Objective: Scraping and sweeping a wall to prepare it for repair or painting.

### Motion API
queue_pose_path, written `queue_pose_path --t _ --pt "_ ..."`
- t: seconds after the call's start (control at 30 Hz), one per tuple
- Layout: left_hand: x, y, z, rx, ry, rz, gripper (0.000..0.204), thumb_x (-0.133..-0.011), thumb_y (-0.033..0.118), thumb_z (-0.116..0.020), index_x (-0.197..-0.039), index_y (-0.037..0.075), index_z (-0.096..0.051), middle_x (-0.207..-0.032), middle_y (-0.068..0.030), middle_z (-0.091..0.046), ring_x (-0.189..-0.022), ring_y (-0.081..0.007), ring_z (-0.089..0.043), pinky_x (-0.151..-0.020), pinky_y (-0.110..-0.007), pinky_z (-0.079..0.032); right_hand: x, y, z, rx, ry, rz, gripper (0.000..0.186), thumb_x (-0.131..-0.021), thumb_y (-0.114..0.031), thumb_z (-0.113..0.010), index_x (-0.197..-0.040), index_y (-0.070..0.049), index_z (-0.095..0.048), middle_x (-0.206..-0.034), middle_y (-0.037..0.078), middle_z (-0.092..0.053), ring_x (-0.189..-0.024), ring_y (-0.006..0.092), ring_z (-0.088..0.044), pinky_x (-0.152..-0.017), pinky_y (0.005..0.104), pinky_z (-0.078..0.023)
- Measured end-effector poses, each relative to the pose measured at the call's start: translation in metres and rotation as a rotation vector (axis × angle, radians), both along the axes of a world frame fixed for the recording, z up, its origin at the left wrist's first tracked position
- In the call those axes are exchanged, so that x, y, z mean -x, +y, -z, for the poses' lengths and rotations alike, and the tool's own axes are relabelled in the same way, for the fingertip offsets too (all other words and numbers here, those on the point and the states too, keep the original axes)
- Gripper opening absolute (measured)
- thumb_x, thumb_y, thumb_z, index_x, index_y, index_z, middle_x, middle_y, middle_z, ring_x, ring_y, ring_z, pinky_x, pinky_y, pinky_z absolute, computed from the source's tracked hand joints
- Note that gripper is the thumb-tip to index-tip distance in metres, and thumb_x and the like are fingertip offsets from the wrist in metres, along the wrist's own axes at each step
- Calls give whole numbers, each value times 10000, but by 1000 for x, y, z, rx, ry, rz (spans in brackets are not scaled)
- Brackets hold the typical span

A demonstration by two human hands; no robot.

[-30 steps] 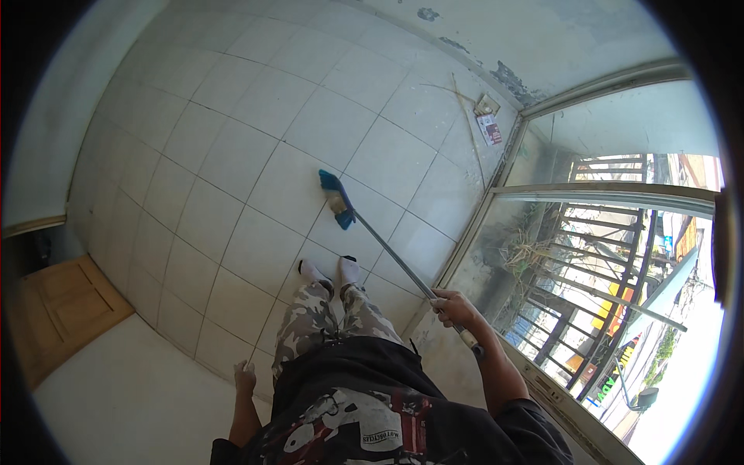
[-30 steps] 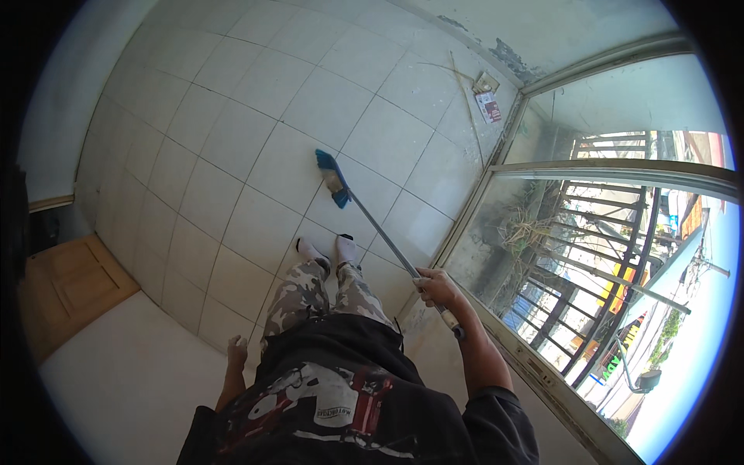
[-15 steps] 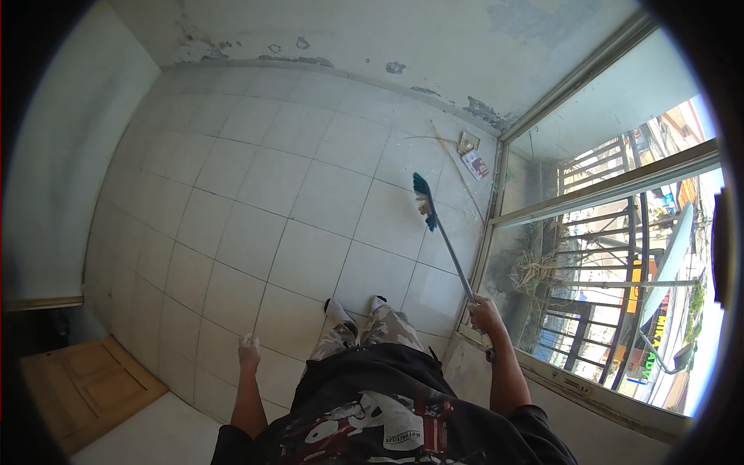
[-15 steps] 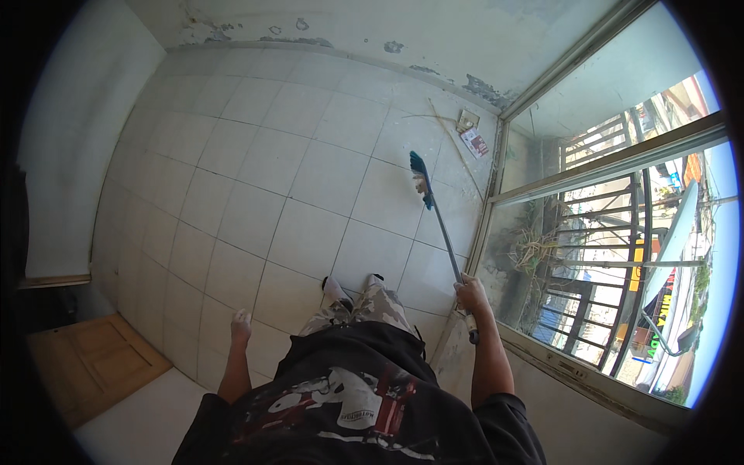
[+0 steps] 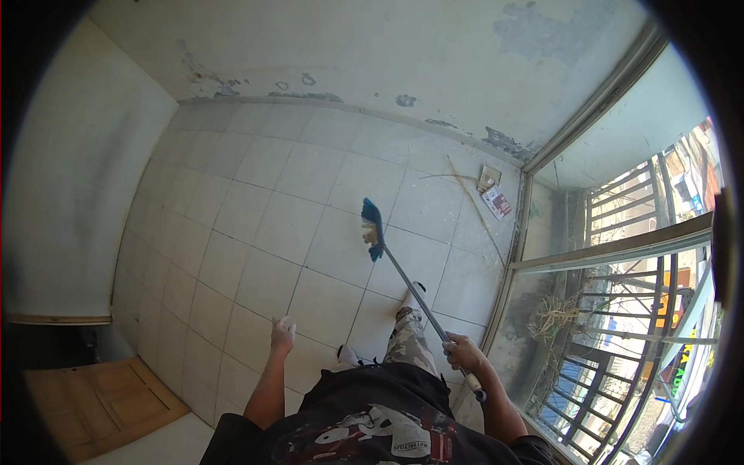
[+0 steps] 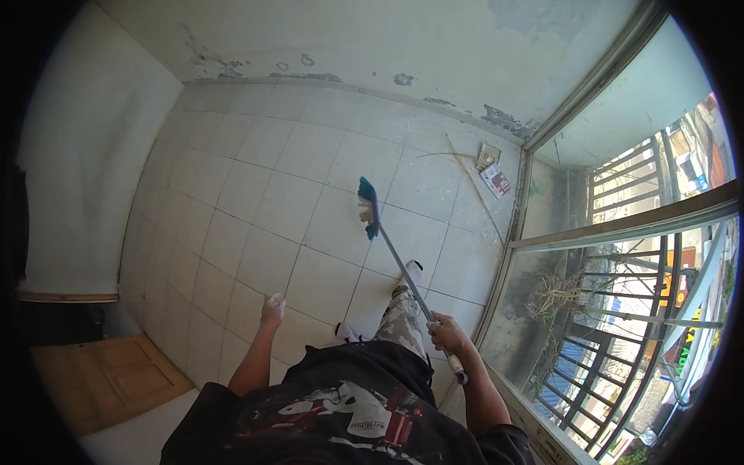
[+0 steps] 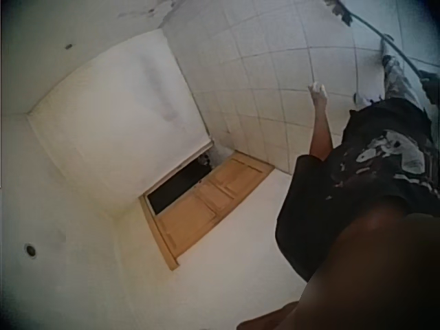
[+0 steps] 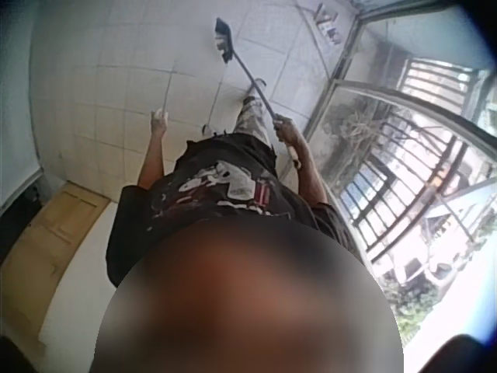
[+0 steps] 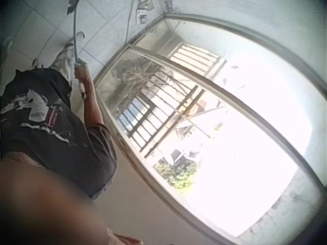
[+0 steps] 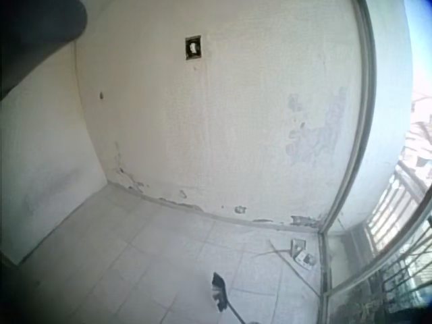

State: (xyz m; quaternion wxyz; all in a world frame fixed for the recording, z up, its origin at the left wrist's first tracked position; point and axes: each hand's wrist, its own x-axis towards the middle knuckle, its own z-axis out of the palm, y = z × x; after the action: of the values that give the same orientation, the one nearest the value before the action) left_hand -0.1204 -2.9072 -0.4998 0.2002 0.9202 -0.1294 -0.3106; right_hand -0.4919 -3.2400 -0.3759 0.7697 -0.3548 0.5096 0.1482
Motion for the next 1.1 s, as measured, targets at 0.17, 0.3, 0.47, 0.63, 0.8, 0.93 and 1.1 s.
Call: queue_pose_path --t 0.17,0.3,0.47,0.63,0.8,0.93,1.1 --pt "24 -38 -29 -236 -5 353 333 -821 199 -559 -1107 29 -571 -1226 -237 -483 -1236 -388 -354 -1040 -416 -288 -91 -48 96 -4 -219 -75 106 -845 -122 -542 -863 -17 -543 -613 7 -462 -439 81 -421 -365 247 -343" --pt "32 -67 -38 -163 -73 408 258 -804 139 -556 -1039 45 -606 -1157 -214 -531 -1181 -376 -418 -1023 -450 -307 -74 -110 188 377 -439 -253 194 -832 -139 -562 -972 -8 -592 -698 32 -529 -458 81 -450 -385 233 -391" --pt "40 -105 -56 -164 -18 209 316 -808 125 -566 -1097 -3 -563 -1149 -227 -542 -1155 -375 -450 -976 -401 -360 1 -210 99 -71 59 185 326 -859 -111 -532 -1160 9 -495 -639 36 -469 -447 67 -406 -351 211 -331" --pt "27 -137 -27 -167 96 152 358 -811 123 -574 -1141 -11 -540 -1184 -236 -527 -1117 -353 -500 -915 -361 -415 59 -237 55 189 230 168 223 -876 -119 -513 -1060 6 -533 -621 26 -457 -443 75 -406 -345 230 -328" --pt "-3 -207 10 -117 0 250 384 -818 173 -562 -1147 -23 -529 -1163 -255 -532 -1188 -354 -435 -1000 -363 -337 84 -229 -12 198 210 274 235 -873 -99 -489 -1092 -53 -558 -605 -16 -415 -435 64 -386 -352 242 -330" --pt "-22 -332 25 21 116 227 423 -815 184 -577 -1184 -11 -512 -1202 -252 -508 -1190 -363 -429 -1000 -373 -336 95 -191 -39 262 262 200 393 -839 -108 -522 -1230 -67 -503 -605 50 -456 -467 118 -457 -438 294 -411" --pt "-38 -531 62 -25 254 412 578 -794 216 -608 -1291 5 -402 -1263 -256 -456 -1221 -353 -401 -1015 -367 -327 59 -174 -85 477 477 -19 471 -771 -123 -565 -1223 -18 -478 -746 239 -600 -703 371 -621 -654 391 -492"
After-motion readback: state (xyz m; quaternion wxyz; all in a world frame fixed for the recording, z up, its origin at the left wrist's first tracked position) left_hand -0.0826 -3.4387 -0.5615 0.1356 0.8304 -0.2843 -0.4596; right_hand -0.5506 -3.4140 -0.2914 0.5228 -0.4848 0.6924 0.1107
